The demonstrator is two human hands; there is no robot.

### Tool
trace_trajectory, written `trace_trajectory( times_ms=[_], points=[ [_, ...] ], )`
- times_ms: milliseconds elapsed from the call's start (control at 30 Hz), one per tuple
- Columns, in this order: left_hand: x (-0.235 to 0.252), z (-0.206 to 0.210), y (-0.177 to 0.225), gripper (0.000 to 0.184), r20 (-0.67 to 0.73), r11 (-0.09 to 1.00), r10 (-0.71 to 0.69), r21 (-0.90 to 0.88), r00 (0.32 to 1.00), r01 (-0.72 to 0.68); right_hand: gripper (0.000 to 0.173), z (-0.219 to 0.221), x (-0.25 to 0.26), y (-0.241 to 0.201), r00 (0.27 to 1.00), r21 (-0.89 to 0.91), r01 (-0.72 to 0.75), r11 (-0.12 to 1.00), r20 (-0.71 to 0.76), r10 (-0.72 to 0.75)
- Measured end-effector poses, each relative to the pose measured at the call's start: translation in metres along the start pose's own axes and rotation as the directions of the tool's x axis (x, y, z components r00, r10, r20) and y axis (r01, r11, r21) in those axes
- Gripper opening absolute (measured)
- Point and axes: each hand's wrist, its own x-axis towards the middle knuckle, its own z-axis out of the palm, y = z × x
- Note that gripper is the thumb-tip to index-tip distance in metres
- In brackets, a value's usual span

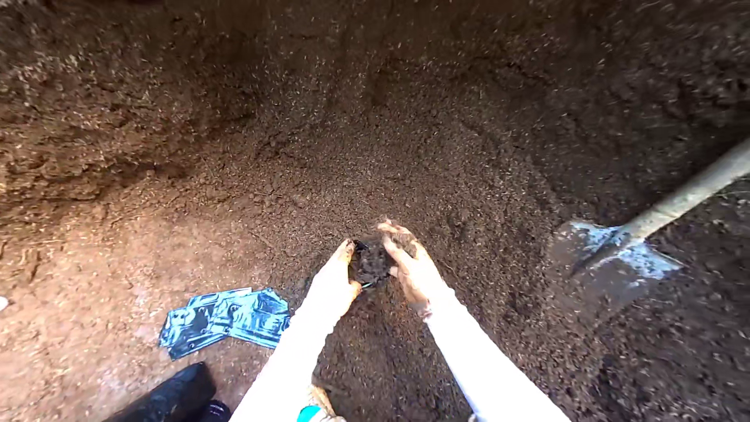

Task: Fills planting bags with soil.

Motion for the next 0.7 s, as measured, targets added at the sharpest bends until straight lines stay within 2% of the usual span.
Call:
trace_trajectory(
  times_ms=[67, 100, 133, 167, 200, 233, 267, 300, 367, 433, 500, 567, 633, 700],
  points=[
    [0.005, 0.000, -0.002, 0.082, 0.010, 0.999, -0.028, 0.032, 1.000, 0.027, 0.046, -0.024, -0.003, 0.010, 0.993, 0.046, -0.097, 0.994, -0.063, 0.100],
    [0.006, 0.000, -0.003, 0.083, 0.016, 0.998, -0.045, 0.037, 0.999, 0.044, 0.047, -0.040, -0.010, 0.026, 0.973, 0.061, -0.208, 0.976, -0.092, 0.213],
    [0.007, 0.000, -0.004, 0.082, 0.031, 0.998, -0.058, 0.042, 0.998, 0.056, 0.053, -0.058, -0.021, 0.051, 0.922, 0.070, -0.370, 0.926, -0.096, 0.376],
    [0.009, 0.001, -0.006, 0.081, 0.059, 0.997, -0.062, 0.054, 0.996, 0.059, 0.068, -0.074, -0.034, 0.079, 0.815, 0.087, -0.572, 0.816, -0.055, 0.577],
    [0.012, 0.003, -0.007, 0.080, 0.092, 0.996, -0.061, 0.073, 0.994, 0.055, 0.087, -0.088, -0.047, 0.112, 0.653, 0.111, -0.755, 0.646, 0.043, 0.756],
    [0.016, 0.006, -0.009, 0.078, 0.130, 0.994, -0.064, 0.099, 0.989, 0.052, 0.101, -0.097, -0.058, 0.147, 0.492, 0.140, -0.869, 0.474, 0.150, 0.858],
    [0.018, 0.010, -0.009, 0.078, 0.168, 0.991, -0.075, 0.126, 0.983, 0.054, 0.110, -0.100, -0.064, 0.175, 0.388, 0.205, -0.915, 0.347, 0.212, 0.897],
    [0.019, 0.012, -0.009, 0.079, 0.185, 0.990, -0.083, 0.131, 0.979, 0.059, 0.113, -0.097, -0.062, 0.193, 0.361, 0.301, -0.909, 0.286, 0.229, 0.904],
    [0.015, 0.005, -0.009, 0.079, 0.148, 0.996, -0.062, 0.065, 0.987, 0.053, 0.111, -0.085, -0.040, 0.200, 0.384, 0.481, -0.842, 0.244, 0.218, 0.897],
    [0.001, -0.004, -0.018, 0.082, 0.081, 0.999, -0.042, -0.032, 0.996, 0.044, 0.107, -0.076, -0.032, 0.197, 0.414, 0.578, -0.782, 0.233, 0.204, 0.887],
    [-0.011, -0.008, -0.031, 0.086, 0.024, 0.993, -0.036, -0.110, 0.999, 0.039, 0.101, -0.068, -0.029, 0.191, 0.475, 0.639, -0.718, 0.276, 0.161, 0.865],
    [-0.016, -0.004, -0.045, 0.088, -0.032, 0.987, -0.035, -0.156, 0.999, 0.029, 0.090, -0.060, -0.018, 0.180, 0.573, 0.695, -0.627, 0.352, 0.105, 0.813],
    [-0.021, 0.003, -0.055, 0.088, -0.040, 0.983, -0.061, -0.176, 0.997, 0.053, 0.081, -0.055, -0.009, 0.176, 0.623, 0.750, -0.551, 0.366, 0.078, 0.779],
    [-0.022, 0.006, -0.058, 0.087, -0.059, 0.981, -0.070, -0.187, 0.996, 0.058, 0.078, -0.052, 0.000, 0.176, 0.654, 0.779, -0.502, 0.375, 0.058, 0.754]
  ],
)
